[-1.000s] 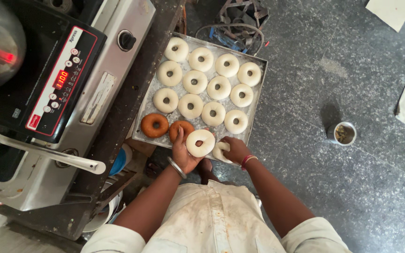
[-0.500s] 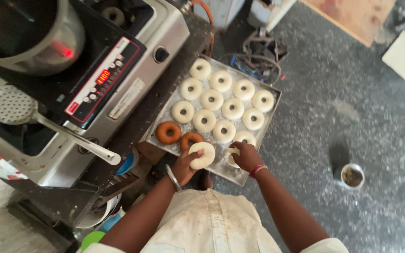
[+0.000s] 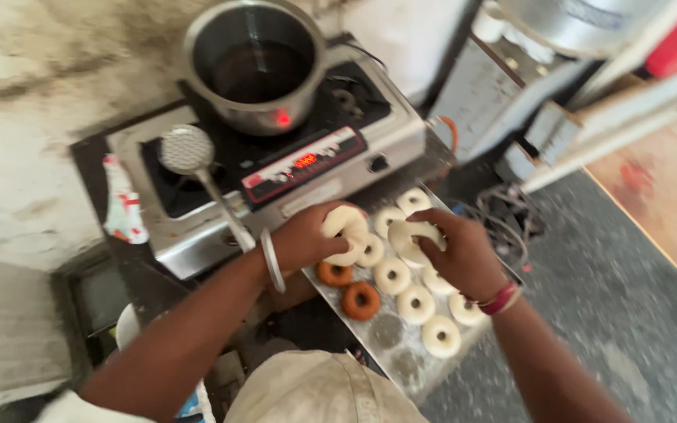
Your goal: The person deep-fries several vada in a pot of hot oil, flipping them with a slotted spoon and transferring them to a tray.
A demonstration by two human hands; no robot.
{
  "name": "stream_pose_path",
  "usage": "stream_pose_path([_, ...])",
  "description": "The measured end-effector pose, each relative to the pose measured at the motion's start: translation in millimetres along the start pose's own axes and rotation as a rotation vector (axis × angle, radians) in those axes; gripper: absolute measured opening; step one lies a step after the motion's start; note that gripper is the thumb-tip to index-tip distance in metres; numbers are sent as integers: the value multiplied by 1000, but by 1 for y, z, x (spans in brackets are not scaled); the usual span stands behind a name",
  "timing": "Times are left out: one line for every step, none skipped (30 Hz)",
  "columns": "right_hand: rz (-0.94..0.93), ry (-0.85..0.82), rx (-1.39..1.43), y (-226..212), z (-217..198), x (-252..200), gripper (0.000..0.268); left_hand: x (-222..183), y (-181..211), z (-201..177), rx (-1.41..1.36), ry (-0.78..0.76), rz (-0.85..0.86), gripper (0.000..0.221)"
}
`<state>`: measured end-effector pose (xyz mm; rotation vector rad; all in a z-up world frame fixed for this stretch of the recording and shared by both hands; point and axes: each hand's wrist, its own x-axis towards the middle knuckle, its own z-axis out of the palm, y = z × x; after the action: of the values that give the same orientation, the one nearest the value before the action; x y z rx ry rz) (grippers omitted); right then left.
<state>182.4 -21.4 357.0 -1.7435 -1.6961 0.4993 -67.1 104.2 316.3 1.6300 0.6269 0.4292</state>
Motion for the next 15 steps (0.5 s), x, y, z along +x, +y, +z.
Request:
stream_pose_path([-79, -25, 4, -17, -9, 13, 35, 1, 22, -18, 6, 29, 5, 53])
stream_pose_path([-159, -51, 7, -35, -16, 28, 36, 2, 43, -35, 186, -23, 108, 51])
stream_pose_path([-183, -56, 10, -51, -21, 43, 36, 3, 63, -54, 371, -82, 206, 49])
stream_pose_path([-219, -100, -1, -68, -25, 60, 35, 4, 83, -73, 381, -58, 207, 49])
stream_pose_path([-248, -142, -16, -83, -29, 77, 35, 8, 102, -93, 482, -92, -13, 51])
stream_pose_path([-266, -146, -17, -98, -33, 94, 35, 13, 119, -114, 575, -123, -237, 54])
stream_pose_path([-326, -150, -24, -110, -34, 111, 35, 20, 131, -133, 578, -113, -236, 54])
stream_pose_path([-385, -154, -31, -122, -34, 128, 36, 26, 141, -151, 772, -127, 34, 49])
stream_pose_path([-393, -153, -29, -133, -33, 145, 36, 32, 149, -169, 959, -142, 307, 46])
stream_pose_path([-401, -124, -65, -142, -32, 162, 34, 40, 158, -188, 965, -137, 305, 46])
stream_pose_path([-404, -90, -101, -150, -30, 179, 32, 50, 166, -204, 1048, -142, 318, 43])
stream_pose_path([-407, -85, -99, -156, -27, 198, 32, 58, 174, -220, 1131, -148, 331, 40])
stream_pose_path([-476, -65, -97, -163, -24, 216, 31, 65, 180, -236, 1136, -150, 333, 40])
stream_pose_path([-545, -46, -96, -168, -20, 233, 30, 71, 184, -250, 1141, -107, 289, 39])
stream_pose_path([-545, -42, -99, -171, -15, 247, 30, 78, 186, -263, 1141, -63, 247, 38])
